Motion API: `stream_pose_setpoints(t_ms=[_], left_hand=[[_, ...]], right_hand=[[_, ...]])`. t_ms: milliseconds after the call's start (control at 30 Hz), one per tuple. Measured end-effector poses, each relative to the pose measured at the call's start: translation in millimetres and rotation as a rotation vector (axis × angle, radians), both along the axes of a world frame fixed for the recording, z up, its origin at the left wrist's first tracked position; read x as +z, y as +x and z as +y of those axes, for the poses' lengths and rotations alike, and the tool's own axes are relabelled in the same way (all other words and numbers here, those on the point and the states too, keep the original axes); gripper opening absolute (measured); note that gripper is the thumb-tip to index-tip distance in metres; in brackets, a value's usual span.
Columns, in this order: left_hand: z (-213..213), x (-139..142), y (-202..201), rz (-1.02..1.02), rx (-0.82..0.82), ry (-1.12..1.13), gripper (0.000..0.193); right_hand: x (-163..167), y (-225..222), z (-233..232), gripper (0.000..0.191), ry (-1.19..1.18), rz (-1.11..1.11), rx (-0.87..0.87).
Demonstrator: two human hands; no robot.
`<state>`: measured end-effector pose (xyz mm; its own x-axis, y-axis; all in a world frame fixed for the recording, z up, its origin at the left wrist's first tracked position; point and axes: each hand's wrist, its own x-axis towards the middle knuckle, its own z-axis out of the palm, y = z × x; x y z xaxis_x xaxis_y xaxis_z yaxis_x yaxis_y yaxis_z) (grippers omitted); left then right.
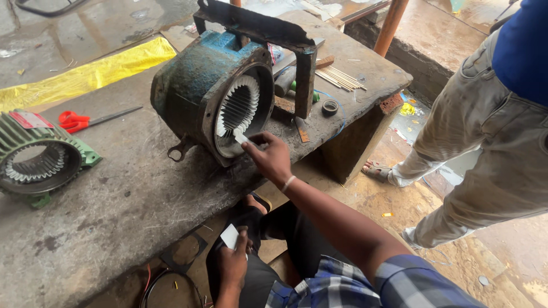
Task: The person tears small white paper pieces and inserts them into the slots of a motor stator core. They repeatedly tear, place, and press the paper into the stator slots using both hands.
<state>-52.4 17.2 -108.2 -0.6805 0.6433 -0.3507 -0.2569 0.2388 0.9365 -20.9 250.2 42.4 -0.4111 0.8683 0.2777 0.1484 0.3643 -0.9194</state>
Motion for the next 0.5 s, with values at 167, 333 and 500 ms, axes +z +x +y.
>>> stream_pose_setpoints(t_ms=[167, 333, 500], left_hand=[[1.5, -13.2, 1.7, 0.0, -0.037, 0.041, 0.036], [3.4, -17.7, 6.5, 0.02, -0.067, 0.098, 0.034], [2.6, -11.0, 8.5, 0.05, -0.069, 0.052, 0.031]], right_hand=[[4.4, -17.9, 4.9, 0.031, -0.136, -0.038, -0.028], [7.5, -25.1, 7.2, 0.029, -0.166, -0.118, -0.043], [15.3, -31.7, 14.0, 0.031, -0.196, -0.123, 0.022]])
